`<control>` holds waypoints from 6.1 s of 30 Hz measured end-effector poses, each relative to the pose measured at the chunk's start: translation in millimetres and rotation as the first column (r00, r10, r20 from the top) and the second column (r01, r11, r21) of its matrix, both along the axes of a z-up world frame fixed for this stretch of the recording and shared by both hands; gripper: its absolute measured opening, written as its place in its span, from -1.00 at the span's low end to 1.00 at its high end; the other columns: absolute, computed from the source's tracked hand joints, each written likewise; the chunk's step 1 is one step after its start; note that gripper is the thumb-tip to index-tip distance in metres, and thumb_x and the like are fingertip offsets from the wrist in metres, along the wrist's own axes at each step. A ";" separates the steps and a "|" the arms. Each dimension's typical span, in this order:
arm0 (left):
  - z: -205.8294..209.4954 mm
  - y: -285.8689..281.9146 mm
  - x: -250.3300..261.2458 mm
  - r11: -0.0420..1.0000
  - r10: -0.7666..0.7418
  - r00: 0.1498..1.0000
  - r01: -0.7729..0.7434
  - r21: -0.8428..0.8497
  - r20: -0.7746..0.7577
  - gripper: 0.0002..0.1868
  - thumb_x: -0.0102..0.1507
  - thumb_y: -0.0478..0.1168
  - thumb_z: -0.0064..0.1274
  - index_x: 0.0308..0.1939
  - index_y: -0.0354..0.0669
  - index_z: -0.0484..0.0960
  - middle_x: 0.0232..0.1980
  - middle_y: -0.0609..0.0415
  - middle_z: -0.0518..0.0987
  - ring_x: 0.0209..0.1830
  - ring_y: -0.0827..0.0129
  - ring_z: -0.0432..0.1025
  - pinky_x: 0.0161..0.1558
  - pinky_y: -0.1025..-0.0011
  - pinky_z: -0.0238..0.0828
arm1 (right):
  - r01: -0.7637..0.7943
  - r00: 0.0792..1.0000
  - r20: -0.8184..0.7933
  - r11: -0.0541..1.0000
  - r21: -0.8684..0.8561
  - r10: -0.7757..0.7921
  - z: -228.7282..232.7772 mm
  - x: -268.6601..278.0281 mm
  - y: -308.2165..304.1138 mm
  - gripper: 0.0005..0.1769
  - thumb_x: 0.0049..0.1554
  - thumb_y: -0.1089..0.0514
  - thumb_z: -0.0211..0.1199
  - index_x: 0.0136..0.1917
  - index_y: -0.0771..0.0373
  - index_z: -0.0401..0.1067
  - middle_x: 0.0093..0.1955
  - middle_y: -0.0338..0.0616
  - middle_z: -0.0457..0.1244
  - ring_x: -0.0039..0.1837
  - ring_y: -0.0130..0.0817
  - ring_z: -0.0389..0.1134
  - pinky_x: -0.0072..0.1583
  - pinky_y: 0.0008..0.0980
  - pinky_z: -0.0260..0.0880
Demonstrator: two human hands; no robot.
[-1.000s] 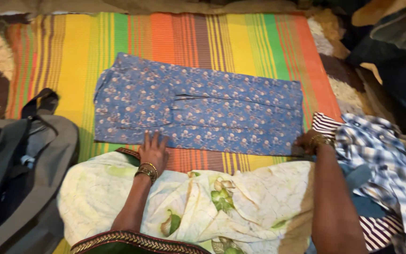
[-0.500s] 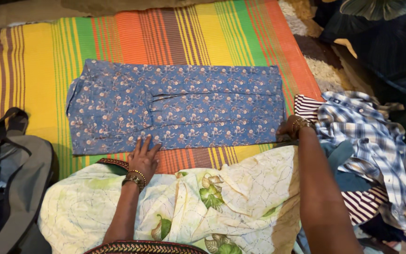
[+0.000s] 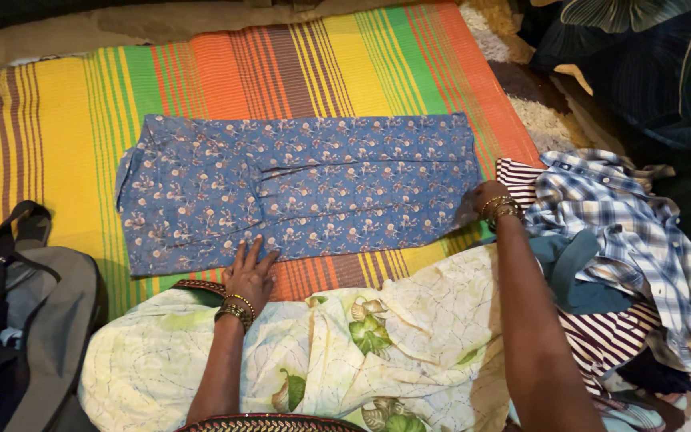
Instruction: The person folds a blue floral shirt by hand on a striped mat and then places the folded shirt into a grey backpack.
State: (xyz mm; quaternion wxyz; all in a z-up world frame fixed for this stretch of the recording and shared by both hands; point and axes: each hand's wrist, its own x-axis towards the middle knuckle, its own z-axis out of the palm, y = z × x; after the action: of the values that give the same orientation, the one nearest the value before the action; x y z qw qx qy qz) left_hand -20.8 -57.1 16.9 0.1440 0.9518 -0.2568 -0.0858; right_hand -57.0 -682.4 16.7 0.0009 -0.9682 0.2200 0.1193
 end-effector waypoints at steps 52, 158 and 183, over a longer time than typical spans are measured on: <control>21.3 7.1 19.3 0.625 0.781 0.624 -0.780 0.037 -0.032 -0.15 0.23 0.14 0.12 0.57 0.44 0.12 0.66 -0.15 -0.53 0.58 -0.31 -0.67 0.48 -0.37 -0.44 | 0.168 0.986 -0.029 0.982 0.082 -0.166 -8.7 30.4 198.1 -0.55 0.19 0.10 0.19 0.32 0.27 0.34 0.10 0.22 0.42 0.16 0.15 0.47 0.14 0.04 0.50; 39.5 -62.0 5.2 0.637 0.771 0.617 -0.753 0.166 -0.155 -0.12 0.26 0.42 -0.19 0.60 0.49 -0.11 0.69 -0.07 -0.49 0.59 -0.40 -0.60 0.45 -0.37 -0.50 | -0.534 0.832 0.119 0.840 -0.094 0.542 -1.8 77.2 234.4 0.14 -0.05 -0.75 -0.06 0.63 -0.21 -0.06 0.71 -0.08 -0.34 0.66 0.11 -0.43 0.48 0.41 -0.44; -21.2 -40.1 261.9 0.942 0.272 0.958 -0.285 0.178 0.092 -0.22 0.29 0.38 -0.19 0.57 0.57 -0.02 0.70 0.14 -0.34 0.66 -0.13 -0.50 0.54 -0.10 -0.49 | 0.029 0.990 0.138 0.997 -0.078 -0.018 -7.5 139.2 383.3 -0.16 0.17 -0.56 -0.24 0.63 -0.38 -0.14 0.73 -0.20 -0.35 0.68 0.15 -0.44 0.48 0.49 -0.44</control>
State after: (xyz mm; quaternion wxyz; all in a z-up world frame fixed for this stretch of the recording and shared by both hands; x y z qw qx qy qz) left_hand 241.0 -97.2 -4.3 0.0546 0.9902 -0.1149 -0.0569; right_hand 82.1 -299.1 9.2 -0.0213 -0.9707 0.2355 0.0433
